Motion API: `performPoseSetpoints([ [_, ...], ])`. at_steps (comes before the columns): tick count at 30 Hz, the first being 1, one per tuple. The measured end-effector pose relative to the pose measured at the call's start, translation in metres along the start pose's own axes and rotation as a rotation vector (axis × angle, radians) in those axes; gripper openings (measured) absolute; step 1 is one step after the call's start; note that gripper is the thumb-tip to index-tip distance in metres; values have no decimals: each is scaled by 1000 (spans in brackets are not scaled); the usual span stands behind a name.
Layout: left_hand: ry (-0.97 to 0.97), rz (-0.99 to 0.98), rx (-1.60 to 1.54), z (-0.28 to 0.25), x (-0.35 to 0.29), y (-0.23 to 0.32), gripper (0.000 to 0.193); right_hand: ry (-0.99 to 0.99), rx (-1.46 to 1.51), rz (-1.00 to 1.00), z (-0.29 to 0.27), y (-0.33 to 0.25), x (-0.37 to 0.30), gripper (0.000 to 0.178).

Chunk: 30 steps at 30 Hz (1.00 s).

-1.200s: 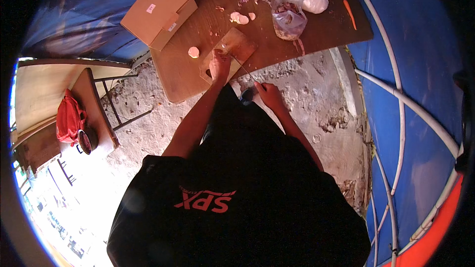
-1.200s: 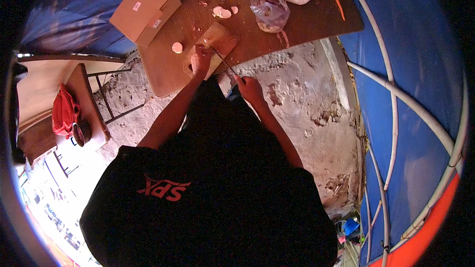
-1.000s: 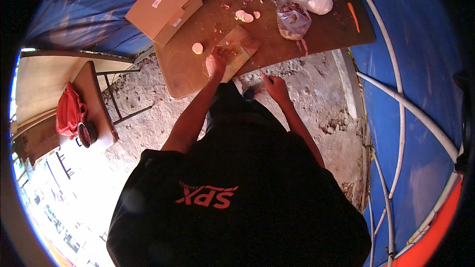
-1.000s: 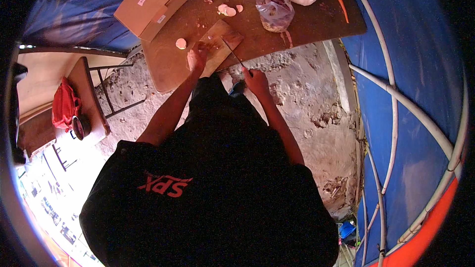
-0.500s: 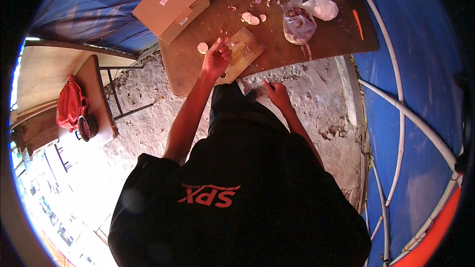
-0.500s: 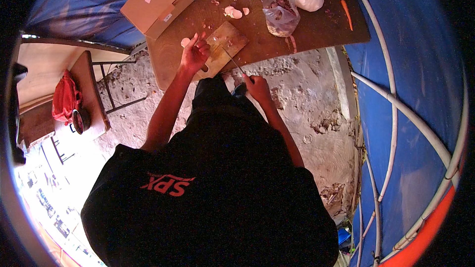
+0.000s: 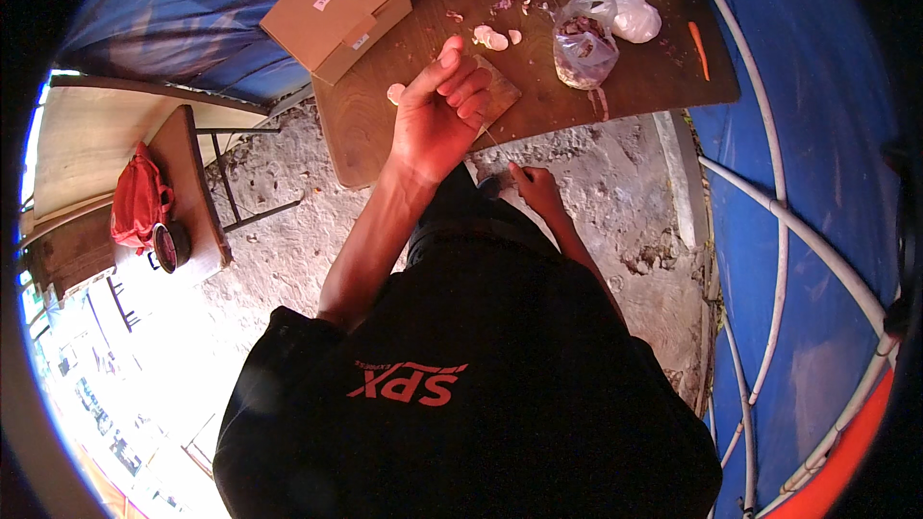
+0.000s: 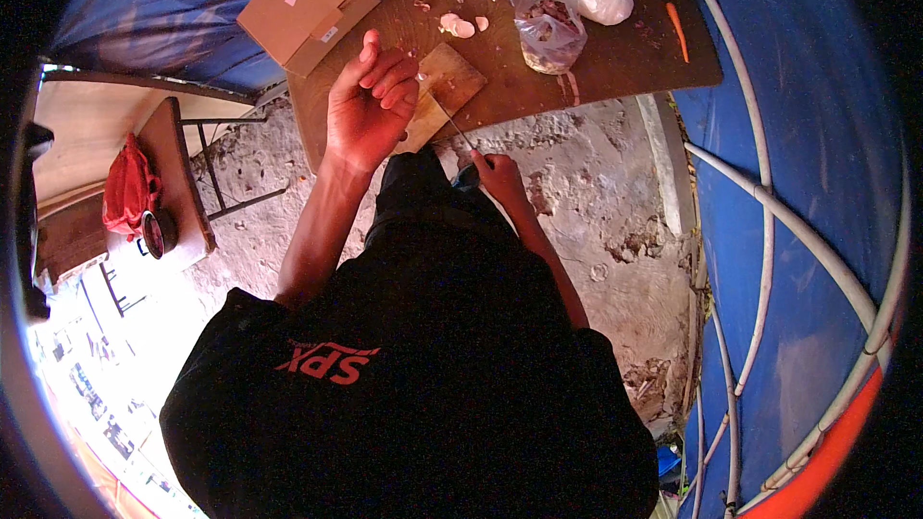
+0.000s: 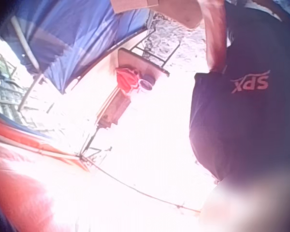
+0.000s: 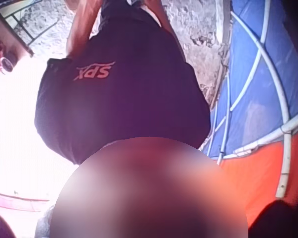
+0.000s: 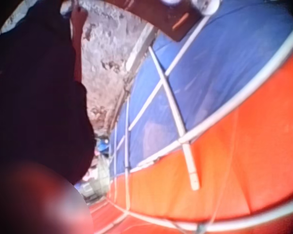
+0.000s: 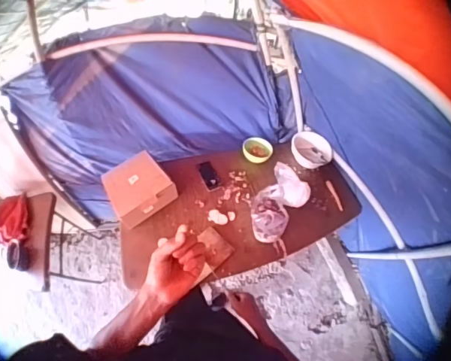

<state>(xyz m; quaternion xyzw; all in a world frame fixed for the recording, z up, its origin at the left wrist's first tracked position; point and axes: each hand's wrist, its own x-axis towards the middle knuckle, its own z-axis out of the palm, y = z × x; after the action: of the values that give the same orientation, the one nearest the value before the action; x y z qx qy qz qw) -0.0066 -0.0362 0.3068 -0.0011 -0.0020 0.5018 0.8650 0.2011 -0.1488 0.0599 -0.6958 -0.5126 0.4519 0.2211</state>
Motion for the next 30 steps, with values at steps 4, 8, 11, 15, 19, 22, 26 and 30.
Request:
performPoseSetpoints([
  [4,-19,3,21,15,-3,-3,14,17,3,-27,2,5,3,60],
  [8,-28,11,37,21,-4,-5,13,24,-12,-36,4,9,5,57],
  [11,-44,8,36,25,-5,-5,13,16,-25,-31,3,9,5,58],
  [15,-40,14,45,29,-6,-4,13,0,-11,-9,1,7,3,58],
  [19,-30,28,148,8,-3,3,14,22,-50,-28,0,3,2,58],
  [22,163,141,421,-45,15,22,21,53,-61,-23,0,-1,1,58],
  [26,556,280,937,-155,43,60,34,99,-59,-3,0,-6,0,58],
  [30,802,209,1734,-252,45,77,35,157,-93,39,1,-11,-2,58],
])
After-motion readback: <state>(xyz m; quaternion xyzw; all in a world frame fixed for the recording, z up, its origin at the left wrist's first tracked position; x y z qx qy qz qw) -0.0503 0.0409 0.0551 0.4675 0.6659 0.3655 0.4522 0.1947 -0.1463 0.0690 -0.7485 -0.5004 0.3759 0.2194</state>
